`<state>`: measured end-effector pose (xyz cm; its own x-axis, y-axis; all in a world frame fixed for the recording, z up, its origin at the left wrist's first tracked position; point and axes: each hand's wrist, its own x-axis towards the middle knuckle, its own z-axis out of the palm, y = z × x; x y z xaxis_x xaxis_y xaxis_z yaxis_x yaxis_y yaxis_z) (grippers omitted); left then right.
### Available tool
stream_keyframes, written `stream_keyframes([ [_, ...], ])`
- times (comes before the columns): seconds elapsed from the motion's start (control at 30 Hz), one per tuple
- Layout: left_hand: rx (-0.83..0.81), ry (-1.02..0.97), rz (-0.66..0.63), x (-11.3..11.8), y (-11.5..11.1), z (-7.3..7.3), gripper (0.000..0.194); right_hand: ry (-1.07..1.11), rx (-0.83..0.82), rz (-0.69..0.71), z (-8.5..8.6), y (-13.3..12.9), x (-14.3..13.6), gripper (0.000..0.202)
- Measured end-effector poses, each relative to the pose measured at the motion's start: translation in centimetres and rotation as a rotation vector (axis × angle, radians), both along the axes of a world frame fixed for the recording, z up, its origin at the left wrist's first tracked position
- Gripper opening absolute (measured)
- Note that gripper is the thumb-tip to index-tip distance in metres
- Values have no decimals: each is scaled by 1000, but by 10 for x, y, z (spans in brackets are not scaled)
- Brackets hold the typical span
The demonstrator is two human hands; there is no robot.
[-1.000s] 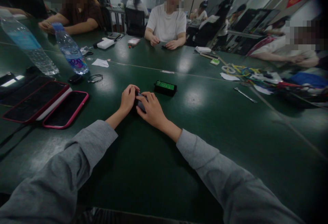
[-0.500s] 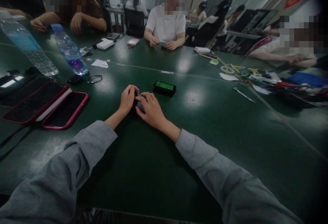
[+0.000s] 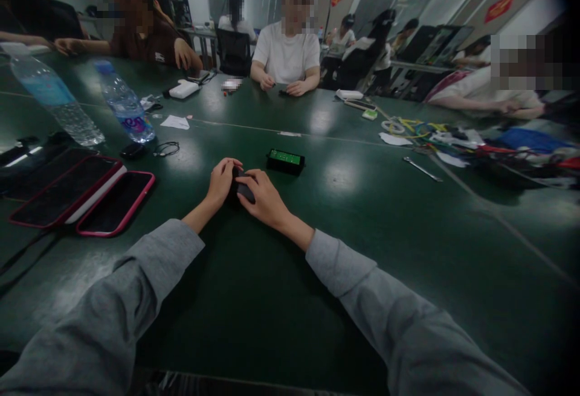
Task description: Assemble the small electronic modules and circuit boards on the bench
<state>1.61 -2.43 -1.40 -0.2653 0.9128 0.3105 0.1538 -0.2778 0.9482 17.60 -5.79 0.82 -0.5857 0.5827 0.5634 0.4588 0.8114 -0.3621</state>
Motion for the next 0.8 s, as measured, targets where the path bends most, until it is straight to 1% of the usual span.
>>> stream_keyframes([
  [0.1, -16, -28, -40, 1, -1, 2, 24, 156, -89, -25, -1, 4, 2, 26],
  [0.2, -15, -38, -60, 2, -2, 4, 24, 254, -167, -39, -3, 8, 3, 22],
  [0.33, -10, -53, -61, 2, -1, 3, 23, 297, -255, -16, -5, 14, 4, 24],
  [0.43, -17, -68, -17, 1, 0, 1, 21, 242, -290, 55, -6, 16, 5, 30],
  [0.5, -18, -97, 4, 1, 1, 0, 20, 192, -268, 97, -6, 16, 4, 35],
  [0.6, -7, -144, 11, 0, 1, 0, 19, 150, -220, 100, -5, 13, 3, 37],
  [0.7, 20, -174, 47, 0, 1, 0, 20, 94, -178, 40, -5, 9, 4, 37],
  [0.8, 45, -187, 104, 0, 1, -1, 20, -39, -53, -60, -3, 3, 7, 38],
])
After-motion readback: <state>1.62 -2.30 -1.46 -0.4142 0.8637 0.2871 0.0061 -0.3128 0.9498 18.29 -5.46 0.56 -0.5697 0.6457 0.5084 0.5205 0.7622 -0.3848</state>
